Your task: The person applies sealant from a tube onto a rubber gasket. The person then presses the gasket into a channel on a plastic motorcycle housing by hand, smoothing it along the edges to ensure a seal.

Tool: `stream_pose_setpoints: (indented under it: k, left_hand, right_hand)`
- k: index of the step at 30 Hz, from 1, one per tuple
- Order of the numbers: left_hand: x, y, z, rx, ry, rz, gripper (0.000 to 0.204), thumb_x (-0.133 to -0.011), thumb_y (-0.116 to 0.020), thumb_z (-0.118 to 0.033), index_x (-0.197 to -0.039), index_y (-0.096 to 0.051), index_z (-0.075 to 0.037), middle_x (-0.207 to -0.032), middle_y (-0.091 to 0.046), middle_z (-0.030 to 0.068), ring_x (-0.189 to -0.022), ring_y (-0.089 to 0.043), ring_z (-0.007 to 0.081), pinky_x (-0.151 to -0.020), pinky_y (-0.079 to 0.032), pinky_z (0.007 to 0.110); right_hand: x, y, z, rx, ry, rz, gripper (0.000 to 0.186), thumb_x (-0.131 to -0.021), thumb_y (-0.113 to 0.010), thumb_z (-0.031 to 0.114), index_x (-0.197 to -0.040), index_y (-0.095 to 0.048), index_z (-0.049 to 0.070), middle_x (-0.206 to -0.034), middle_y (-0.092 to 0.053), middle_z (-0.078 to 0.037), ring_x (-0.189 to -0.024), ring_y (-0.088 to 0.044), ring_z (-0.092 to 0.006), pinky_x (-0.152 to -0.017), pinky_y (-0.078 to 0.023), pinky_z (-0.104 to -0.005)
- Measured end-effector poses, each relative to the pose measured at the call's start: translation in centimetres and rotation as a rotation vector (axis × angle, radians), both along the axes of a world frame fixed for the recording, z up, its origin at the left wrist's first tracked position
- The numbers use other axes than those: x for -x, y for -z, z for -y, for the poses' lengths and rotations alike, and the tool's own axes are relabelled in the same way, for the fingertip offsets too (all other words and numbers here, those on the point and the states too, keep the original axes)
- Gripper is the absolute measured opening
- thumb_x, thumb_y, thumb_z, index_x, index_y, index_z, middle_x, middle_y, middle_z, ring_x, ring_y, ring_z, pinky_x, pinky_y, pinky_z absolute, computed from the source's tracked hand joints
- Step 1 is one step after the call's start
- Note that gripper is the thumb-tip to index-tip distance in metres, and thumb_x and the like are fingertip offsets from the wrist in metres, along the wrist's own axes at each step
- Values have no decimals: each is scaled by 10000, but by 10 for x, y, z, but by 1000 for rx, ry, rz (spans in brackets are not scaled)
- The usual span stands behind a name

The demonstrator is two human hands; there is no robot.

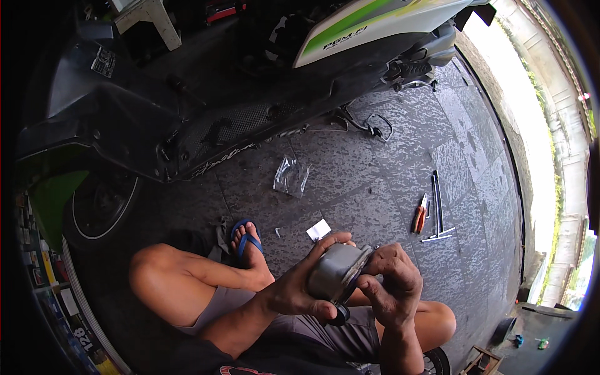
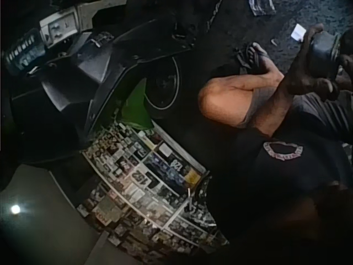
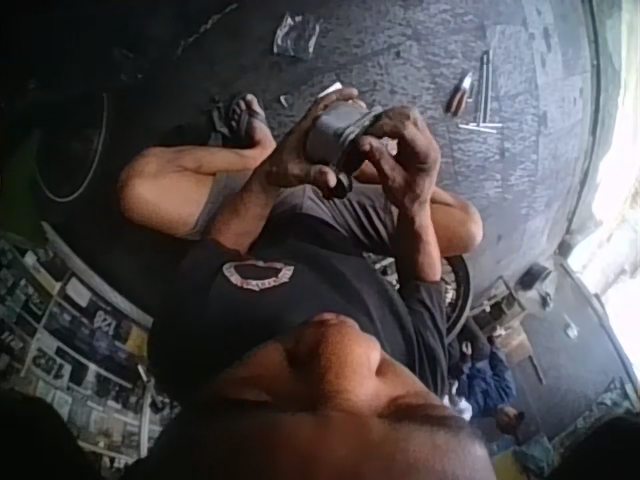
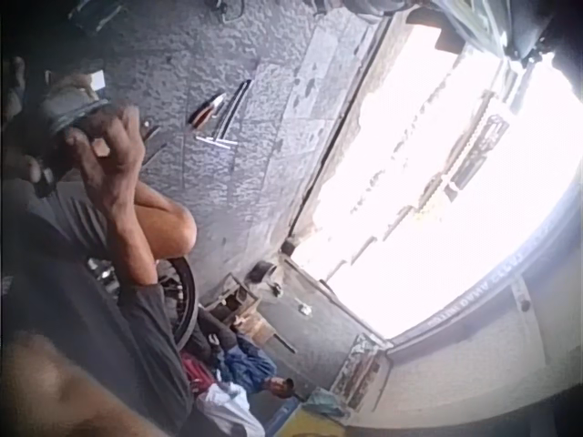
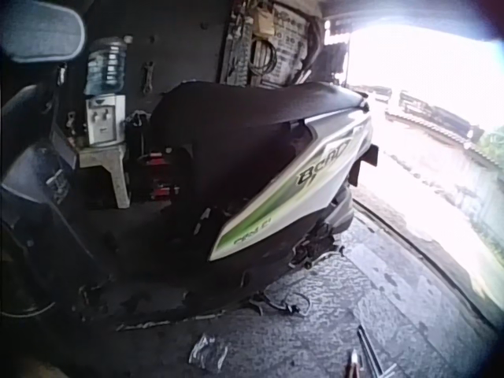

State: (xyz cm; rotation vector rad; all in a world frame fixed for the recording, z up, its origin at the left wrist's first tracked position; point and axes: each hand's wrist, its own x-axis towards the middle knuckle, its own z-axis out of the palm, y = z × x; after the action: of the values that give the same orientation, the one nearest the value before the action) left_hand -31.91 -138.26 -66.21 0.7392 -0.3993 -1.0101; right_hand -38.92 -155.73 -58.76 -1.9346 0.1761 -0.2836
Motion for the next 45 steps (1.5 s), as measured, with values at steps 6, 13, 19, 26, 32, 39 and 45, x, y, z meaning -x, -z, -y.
stream_pose_setpoints:
  k: [6,13,19,26,32,39,45]
  left_hand:
    - [0,0,0,-32,27,-29,1261,-668,-915,-450,-1545,-109,-35,-1438,-357,124,-1362,-359,229,-1113,-316,370]
    - [-1,3,-1,-11,27,-50,1233,-687,-914,-407,-1545,-107,-41,-1434,-357,127,-1360,-364,235,-1108,-325,367]
    - [-3,1,-1,-21,71,-18,1236,-680,-916,-415,-1549,-115,-54,-1434,-353,133,-1360,-365,242,-1108,-323,367]
    - [2,9,-2,-31,79,5,1247,-678,-902,-466,-1551,-119,-42,-1422,-369,139,-1349,-379,240,-1102,-324,357]
    - [4,17,-3,-35,116,-141,1222,-703,-873,-493,-1549,-125,-26,-1376,-448,131,-1305,-443,218,-1084,-355,354]
    - [12,19,8,83,173,-295,1159,-754,-825,-505,-1553,-133,-30,-1426,-442,117,-1313,-450,209,-1089,-362,367]
    - [17,28,8,14,162,-105,1091,-791,-779,-535,-1540,-175,-20,-1423,-458,124,-1327,-446,208,-1124,-322,371]
  right_hand:
    - [-1,1,3,62,-26,-26,299,-669,-888,229,-817,-686,65,-826,-603,-44,-822,-567,-202,-725,-455,-333]
    - [-3,0,1,30,-73,-63,340,-644,-901,294,-817,-706,76,-833,-545,-22,-820,-525,-185,-731,-438,-326]
    - [2,7,-2,-99,29,-85,312,-659,-898,276,-776,-701,64,-805,-541,-19,-809,-517,-165,-711,-419,-309]
    - [2,3,-2,-248,108,-178,273,-735,-876,237,-730,-690,37,-752,-545,-10,-767,-514,-130,-690,-403,-289]
    - [-4,4,4,-166,74,-301,314,-793,-840,252,-696,-665,10,-703,-531,-17,-714,-506,-111,-646,-388,-275]
    - [-16,13,10,124,202,-49,415,-981,-527,409,-1045,-622,11,-958,-584,-146,-936,-554,-295,-849,-424,-399]
    - [-44,21,-4,371,34,-150,753,-963,-364,630,-1364,-483,4,-1320,-504,-231,-1306,-399,-443,-1126,-257,-522]
